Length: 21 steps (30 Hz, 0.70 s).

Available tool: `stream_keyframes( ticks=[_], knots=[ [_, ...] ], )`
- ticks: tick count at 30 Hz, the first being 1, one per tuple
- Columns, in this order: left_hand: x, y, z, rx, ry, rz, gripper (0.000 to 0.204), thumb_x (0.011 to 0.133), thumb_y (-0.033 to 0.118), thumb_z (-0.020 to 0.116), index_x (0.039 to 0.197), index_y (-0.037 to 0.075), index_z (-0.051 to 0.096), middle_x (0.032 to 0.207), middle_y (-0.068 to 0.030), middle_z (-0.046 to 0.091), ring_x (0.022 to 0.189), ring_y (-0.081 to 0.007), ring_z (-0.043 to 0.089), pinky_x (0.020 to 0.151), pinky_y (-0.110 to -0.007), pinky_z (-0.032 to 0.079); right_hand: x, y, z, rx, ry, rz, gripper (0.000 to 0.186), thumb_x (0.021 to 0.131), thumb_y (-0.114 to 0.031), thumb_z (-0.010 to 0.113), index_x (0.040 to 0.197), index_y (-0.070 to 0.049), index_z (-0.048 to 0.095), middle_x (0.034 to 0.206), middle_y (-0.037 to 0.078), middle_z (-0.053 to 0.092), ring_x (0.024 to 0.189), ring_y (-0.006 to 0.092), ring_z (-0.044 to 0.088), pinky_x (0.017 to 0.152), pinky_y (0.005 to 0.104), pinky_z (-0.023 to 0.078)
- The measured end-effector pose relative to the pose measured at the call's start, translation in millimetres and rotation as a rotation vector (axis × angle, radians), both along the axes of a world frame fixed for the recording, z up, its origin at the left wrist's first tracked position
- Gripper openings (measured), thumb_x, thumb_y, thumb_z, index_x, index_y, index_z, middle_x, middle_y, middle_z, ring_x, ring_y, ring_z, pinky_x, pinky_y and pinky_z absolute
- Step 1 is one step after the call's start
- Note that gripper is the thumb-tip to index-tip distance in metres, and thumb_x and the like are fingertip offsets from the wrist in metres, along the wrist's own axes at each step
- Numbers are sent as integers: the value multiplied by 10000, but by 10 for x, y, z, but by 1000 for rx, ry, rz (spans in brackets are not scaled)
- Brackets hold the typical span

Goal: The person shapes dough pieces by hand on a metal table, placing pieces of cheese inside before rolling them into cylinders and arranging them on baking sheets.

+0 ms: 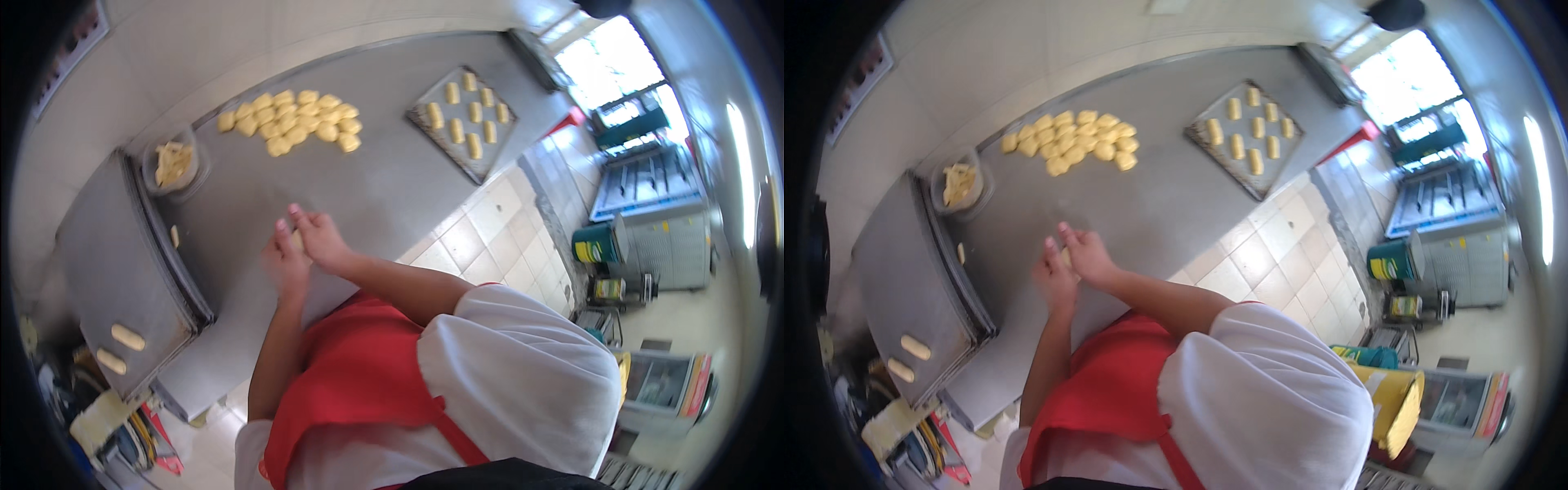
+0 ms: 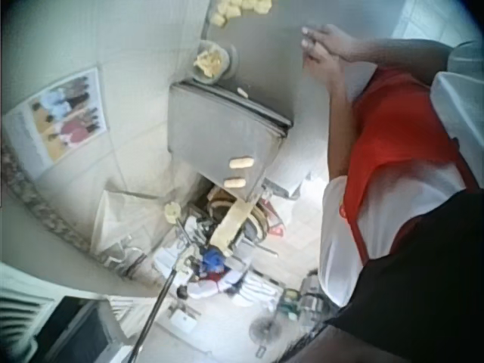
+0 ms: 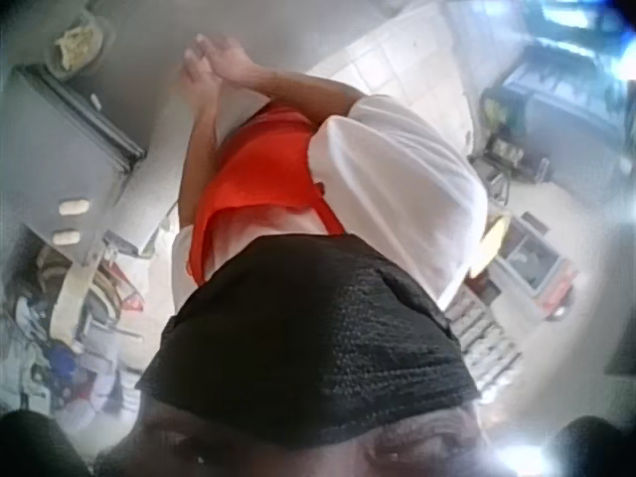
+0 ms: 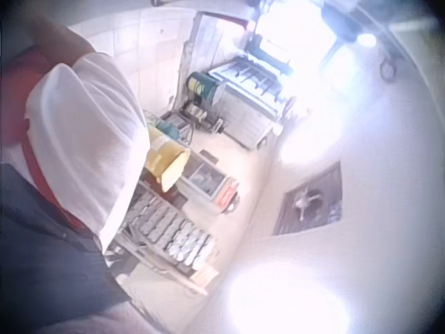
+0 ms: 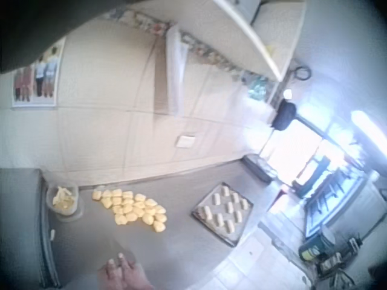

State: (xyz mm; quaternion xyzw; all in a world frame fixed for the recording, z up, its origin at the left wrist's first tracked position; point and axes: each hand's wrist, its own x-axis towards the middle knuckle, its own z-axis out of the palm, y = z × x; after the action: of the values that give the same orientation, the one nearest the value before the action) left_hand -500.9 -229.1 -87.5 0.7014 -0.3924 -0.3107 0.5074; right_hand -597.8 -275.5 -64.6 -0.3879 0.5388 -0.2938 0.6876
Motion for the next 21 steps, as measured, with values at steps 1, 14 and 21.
stream_keyframes(
  ticks=[1, 14, 21],
  knots=[
    [22, 73, -66, 24, 212, -16, 668, 1142, 574, 478, 892, -10, 682, 731, -68, 635, 665, -178, 550, 615, -409, 442, 38, 17, -107, 55, -120, -76, 586, 1110, -529, 609, 1192, 44, 699, 958, 113, 715, 887, 169, 676, 768, 375, 577],
    [860, 1078, -921, 3, -130, -123, 323, 1030, 253, 700, 1265, 31, 699, 1268, -203, 736, 1190, -360, 712, 1022, -437, 551, -85, 504, -187, -819, 1210, 984, 200, 850, -87, 676, 1012, -97, 794, 1161, 167, 769, 1145, 407, 699, 1044, 473, 512],
    [450, 788, -650, 33, -802, -451, 475, 1020, 268, 656, 1472, 129, 610, 1550, -64, 596, 1526, -331, 462, 1282, -589, 280, -115, 501, -541, -959, 1011, 639, 492, 910, -172, 653, 1394, -90, 679, 1477, 129, 654, 1420, 409, 565, 1251, 600, 340]
  ],
)
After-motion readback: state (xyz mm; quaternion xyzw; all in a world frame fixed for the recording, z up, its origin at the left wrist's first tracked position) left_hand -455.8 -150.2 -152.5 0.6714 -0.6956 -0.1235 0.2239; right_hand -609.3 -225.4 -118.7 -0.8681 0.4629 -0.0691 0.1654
